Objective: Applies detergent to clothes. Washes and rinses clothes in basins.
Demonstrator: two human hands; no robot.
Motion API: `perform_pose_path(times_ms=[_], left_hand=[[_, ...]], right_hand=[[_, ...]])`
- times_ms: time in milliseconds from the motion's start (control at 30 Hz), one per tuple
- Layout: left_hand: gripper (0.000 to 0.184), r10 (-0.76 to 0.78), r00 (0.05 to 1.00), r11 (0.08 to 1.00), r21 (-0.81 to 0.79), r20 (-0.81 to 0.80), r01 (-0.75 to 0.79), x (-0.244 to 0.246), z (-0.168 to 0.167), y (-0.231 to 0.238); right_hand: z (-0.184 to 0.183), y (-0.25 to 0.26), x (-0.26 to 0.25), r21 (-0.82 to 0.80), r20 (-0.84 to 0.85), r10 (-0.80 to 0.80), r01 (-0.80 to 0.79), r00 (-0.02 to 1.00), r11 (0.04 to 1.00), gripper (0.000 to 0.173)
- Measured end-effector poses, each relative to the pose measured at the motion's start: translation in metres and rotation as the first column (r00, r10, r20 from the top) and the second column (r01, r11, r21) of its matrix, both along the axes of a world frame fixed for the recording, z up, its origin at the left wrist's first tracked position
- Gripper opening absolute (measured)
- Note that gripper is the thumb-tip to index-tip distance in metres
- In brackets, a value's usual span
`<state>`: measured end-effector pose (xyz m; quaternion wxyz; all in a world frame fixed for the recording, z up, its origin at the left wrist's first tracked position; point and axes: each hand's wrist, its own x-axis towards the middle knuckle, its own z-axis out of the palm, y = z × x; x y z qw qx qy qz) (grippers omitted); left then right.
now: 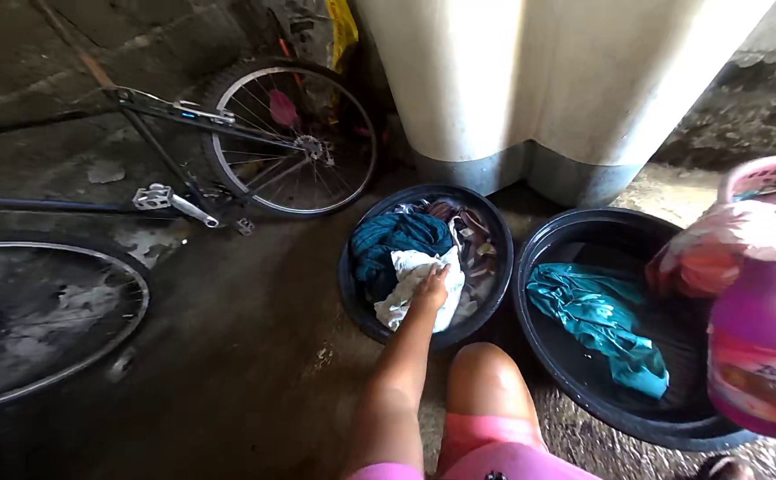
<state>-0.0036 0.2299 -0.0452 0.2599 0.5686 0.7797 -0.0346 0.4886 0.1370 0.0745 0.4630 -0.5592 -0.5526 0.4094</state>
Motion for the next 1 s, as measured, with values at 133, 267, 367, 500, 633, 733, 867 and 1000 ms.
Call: perform_pose_path(times_ms=[133, 267, 367, 500, 633, 733, 867, 1000], left_hand=[[0.106, 0.073, 0.992, 0.992, -0.095, -0.101, -0.082, 0.018, -0.026, 0.003], [0.052, 0.011, 0.976, 0.989, -0.14, -0.216, -0.042, 0.013, -0.023, -0.024], [0.036, -0.027, 0.972, 0.992, -0.124, -0.234, -0.003, -0.029, -0.018, -0.056], [0.041, 0.05, 0.976, 0.98, -0.179, -0.21, -0.088, -0.074, -0.008, -0.069], [0.044, 0.04, 0.992, 0.962, -0.265, -0.116, -0.07, -0.083, -0.031, -0.059], [0.045, 0.013, 0.996, 0.945, -0.324, -0.084, -0.04, -0.088, -0.058, -0.049], [0.041, 0.139, 0.985, 0.913, -0.373, -0.099, -0.167, -0.088, -0.07, -0.041], [0.042, 0.311, 0.944, 0.881, -0.338, -0.109, -0.33, -0.087, -0.081, -0.035]], right_hand=[[-0.014, -0.003, -0.014, -0.048, 0.059, 0.054, -0.051, 0.997, 0.998, 0.09], [-0.002, 0.002, -0.03, -0.123, 0.228, 0.127, -0.101, 0.965, 0.987, 0.089], [-0.001, 0.005, -0.032, -0.131, 0.331, 0.192, -0.157, 0.924, 0.979, 0.094], [-0.005, 0.006, -0.034, -0.174, 0.401, 0.253, -0.198, 0.88, 0.965, 0.092], [-0.012, 0.007, -0.045, -0.189, 0.418, 0.28, -0.218, 0.864, 0.957, 0.088], [-0.01, 0.008, -0.059, -0.227, 0.433, 0.294, -0.212, 0.852, 0.95, 0.085], [-0.008, 0.019, -0.077, -0.258, 0.454, 0.331, -0.234, 0.827, 0.937, 0.086], [0.002, 0.024, -0.103, -0.266, 0.5, 0.321, -0.21, 0.804, 0.941, 0.088]])
